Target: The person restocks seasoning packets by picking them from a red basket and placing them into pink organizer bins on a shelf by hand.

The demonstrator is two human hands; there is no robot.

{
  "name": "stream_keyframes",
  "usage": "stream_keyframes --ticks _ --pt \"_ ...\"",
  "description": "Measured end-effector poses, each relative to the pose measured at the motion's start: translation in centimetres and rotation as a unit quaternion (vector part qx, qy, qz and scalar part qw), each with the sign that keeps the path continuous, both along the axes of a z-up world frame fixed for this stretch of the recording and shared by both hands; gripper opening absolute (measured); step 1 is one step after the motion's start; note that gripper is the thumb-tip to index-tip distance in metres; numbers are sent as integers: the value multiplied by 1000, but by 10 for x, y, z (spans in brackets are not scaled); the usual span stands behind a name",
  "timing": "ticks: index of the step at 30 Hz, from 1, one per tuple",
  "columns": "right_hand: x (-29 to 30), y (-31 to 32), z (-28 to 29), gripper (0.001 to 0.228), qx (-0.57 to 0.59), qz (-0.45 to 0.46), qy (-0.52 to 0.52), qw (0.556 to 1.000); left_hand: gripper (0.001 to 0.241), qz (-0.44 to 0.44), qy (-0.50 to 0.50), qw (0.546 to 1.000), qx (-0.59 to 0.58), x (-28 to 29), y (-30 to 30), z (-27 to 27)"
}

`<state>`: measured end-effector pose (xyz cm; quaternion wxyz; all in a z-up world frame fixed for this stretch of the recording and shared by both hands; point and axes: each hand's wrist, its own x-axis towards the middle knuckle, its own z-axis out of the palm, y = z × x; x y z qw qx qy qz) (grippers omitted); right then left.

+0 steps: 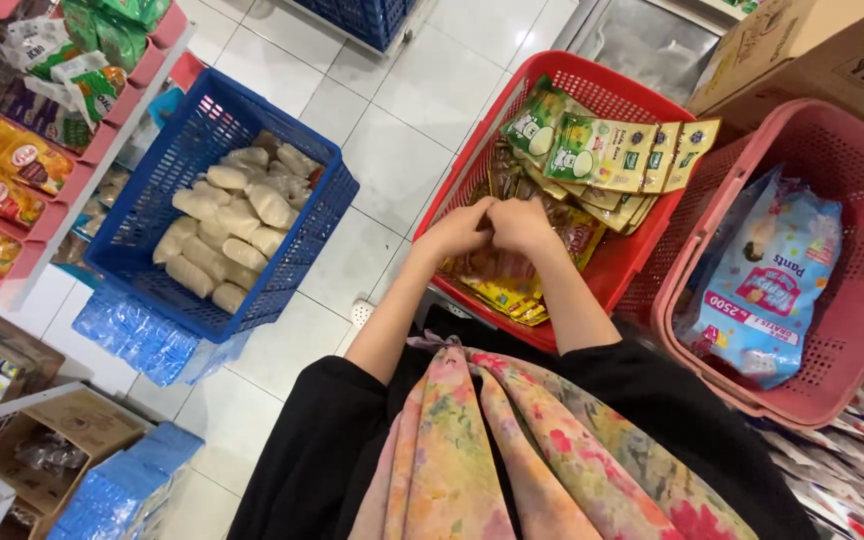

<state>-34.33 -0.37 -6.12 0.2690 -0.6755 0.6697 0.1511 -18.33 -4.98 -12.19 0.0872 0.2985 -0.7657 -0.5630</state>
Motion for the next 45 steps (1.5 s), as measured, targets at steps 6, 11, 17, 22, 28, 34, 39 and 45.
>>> stream_keyframes --ticks 6,11,17,22,28,34,39,45 --pt "6 10 51 16 -210 -78 -24 974 48 34 14 999 12 -2 0 27" --pt "21 12 94 13 -425 -13 -109 899 54 120 73 985 103 5 7 7" --pt "34 20 136 17 -669 -66 -231 704 37 376 265 873 164 104 -5 19" --pt "64 20 143 15 -595 14 -295 747 43 406 515 692 302 199 38 132" --pt "144 66 164 32 -385 26 -511 768 52 354 598 648 311 219 110 174" --pt "238 135 159 51 -463 158 -403 773 62 353 639 587 349 253 178 108" --pt "288 174 130 69 -237 342 -437 797 61 543 727 375 190 212 259 29" --pt "308 191 85 73 -257 318 -320 855 55 536 570 456 423 269 314 57"
